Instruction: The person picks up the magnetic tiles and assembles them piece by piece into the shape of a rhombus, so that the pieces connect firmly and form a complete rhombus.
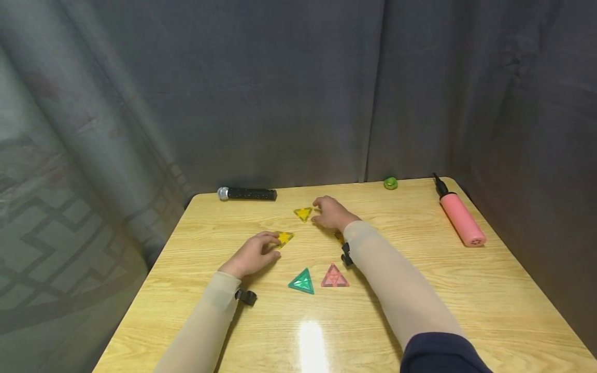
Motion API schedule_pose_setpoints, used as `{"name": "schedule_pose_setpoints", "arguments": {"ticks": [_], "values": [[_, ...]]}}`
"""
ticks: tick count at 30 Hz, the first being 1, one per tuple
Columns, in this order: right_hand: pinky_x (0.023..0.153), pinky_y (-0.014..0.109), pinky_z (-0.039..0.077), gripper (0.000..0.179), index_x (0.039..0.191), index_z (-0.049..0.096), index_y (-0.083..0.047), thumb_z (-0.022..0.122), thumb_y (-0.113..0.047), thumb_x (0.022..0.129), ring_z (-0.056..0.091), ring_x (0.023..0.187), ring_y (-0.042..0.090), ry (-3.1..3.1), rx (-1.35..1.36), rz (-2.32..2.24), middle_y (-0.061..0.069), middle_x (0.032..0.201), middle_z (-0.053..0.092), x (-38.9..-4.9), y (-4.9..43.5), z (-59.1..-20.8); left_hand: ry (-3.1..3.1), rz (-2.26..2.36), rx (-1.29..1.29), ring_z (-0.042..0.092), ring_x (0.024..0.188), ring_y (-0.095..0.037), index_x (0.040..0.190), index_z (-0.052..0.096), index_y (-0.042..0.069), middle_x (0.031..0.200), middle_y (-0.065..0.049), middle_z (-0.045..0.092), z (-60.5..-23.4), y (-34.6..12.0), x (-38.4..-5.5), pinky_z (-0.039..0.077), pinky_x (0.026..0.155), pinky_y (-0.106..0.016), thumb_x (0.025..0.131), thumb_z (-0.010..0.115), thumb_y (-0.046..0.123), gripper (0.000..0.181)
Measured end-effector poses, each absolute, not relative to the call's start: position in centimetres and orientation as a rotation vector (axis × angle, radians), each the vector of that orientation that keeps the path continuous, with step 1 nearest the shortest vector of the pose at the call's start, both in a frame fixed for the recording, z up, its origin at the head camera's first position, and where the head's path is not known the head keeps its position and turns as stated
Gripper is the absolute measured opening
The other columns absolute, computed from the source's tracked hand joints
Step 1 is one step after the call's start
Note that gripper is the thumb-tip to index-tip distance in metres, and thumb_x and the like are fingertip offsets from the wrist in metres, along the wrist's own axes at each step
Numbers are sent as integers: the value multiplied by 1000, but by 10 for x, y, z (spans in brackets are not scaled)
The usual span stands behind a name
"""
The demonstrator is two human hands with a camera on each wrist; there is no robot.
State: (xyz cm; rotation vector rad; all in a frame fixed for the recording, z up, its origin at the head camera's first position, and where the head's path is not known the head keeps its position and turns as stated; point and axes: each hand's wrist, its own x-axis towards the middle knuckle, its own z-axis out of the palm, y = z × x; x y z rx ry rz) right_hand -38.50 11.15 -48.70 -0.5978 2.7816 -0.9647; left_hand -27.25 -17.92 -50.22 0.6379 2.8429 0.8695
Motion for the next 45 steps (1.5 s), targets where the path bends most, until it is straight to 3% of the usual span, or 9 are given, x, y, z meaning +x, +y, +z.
{"name": "schedule_pose_setpoints", "arguments": {"ticks": [11,21,29,45], "values": [[114,51,44,67,151,50,4,79,-21,97,50,138,40,2792,-597,-902,22,151,50,-394,100,-490,2847,942,662,49,141,-27,135,69,14,148,-3,56,-508,-186,-277,38,119,-46,102,72,27,36],[115,50,42,64,147,57,1,83,-22,93,52,136,39,2852,-561,-840,20,146,56,-396,91,-491,2848,980,669,51,138,-26,136,69,12,145,-3,56,-508,-184,-276,39,118,-44,102,72,26,37],[115,52,41,62,144,60,-1,84,-24,92,52,133,38,2874,-529,-866,19,142,58,-396,85,-492,2839,1017,689,60,124,-24,134,69,8,141,-3,58,-506,-181,-274,50,108,-41,102,72,22,35],[109,45,49,57,139,63,3,86,-12,89,59,119,32,2797,-557,-1010,18,130,59,-396,81,-496,2836,1021,698,60,126,-23,135,69,8,141,-4,58,-508,-180,-273,49,110,-41,102,72,22,36]]}}
